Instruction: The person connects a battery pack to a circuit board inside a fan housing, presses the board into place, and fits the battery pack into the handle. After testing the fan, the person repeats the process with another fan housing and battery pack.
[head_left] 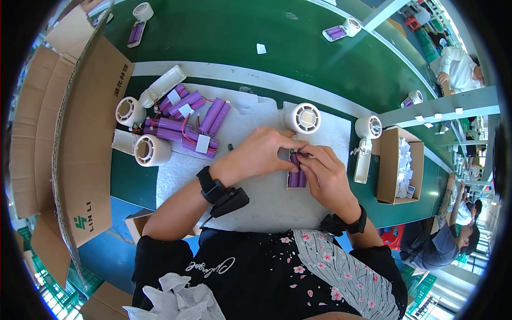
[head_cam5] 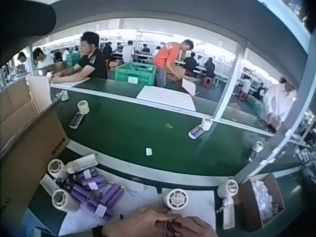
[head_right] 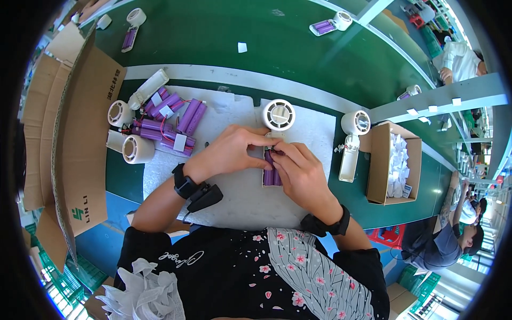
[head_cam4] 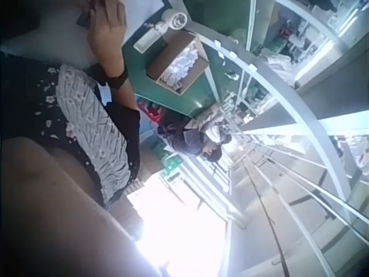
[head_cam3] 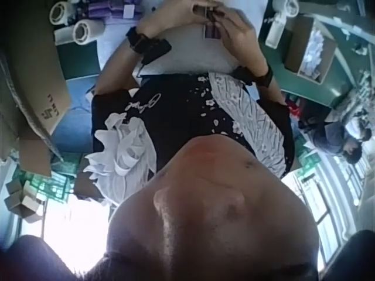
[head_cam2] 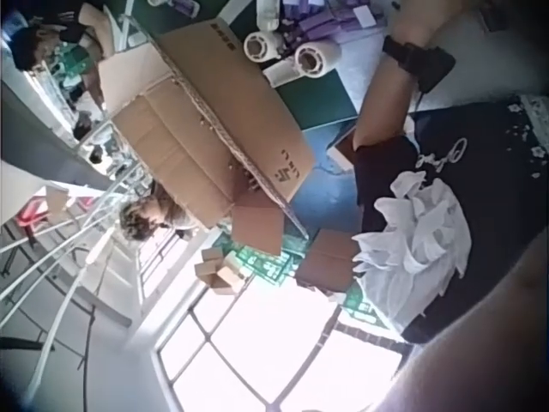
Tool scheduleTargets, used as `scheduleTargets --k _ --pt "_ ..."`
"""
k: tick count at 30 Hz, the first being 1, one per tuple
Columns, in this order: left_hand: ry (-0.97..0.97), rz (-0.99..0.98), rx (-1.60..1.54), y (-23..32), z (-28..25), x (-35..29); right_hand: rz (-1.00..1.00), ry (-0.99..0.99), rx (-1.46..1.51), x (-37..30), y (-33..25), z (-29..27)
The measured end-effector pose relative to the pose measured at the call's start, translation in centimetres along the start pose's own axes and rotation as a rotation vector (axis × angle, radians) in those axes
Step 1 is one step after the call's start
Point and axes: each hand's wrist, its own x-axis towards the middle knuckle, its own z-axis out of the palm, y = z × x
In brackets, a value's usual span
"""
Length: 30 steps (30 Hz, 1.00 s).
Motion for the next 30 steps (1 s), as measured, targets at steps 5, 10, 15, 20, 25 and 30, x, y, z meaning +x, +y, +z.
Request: scheduleTargets --k 5,10,15,20,25,30 --pt "0.016 0.061 -0.016 -0.7 0.2 -0.5 0.024 -0.127 -0.087 -0.7 -2.3 -0.3" --pt "0.071 0.096 -0.036 -0.6 0.4 -0.9 0.023 -0.135 -0.177 -1.7 -1.9 0.9" --pt "0.365 0.114 0.173 0.1 -0.9 -0.4 0.054 -0.059 -0.2 1.2 1.8 0.7" --pt "0.639 -0.076 0.666 0.3 -3.2 -1.2 0.271 0.265 -0.562 5.2 4.0 -0.9" --pt "0.592 -0.376 0.919 0.4 -3.4 -2.5 0.646 0.208 -0.42 0.5 4.8 -6.1" --pt "0.541 -0.327 0.997 -0.7 -3.3 -2.7 0.784 0.153 -0.507 -4.1 3.7 -6.6"
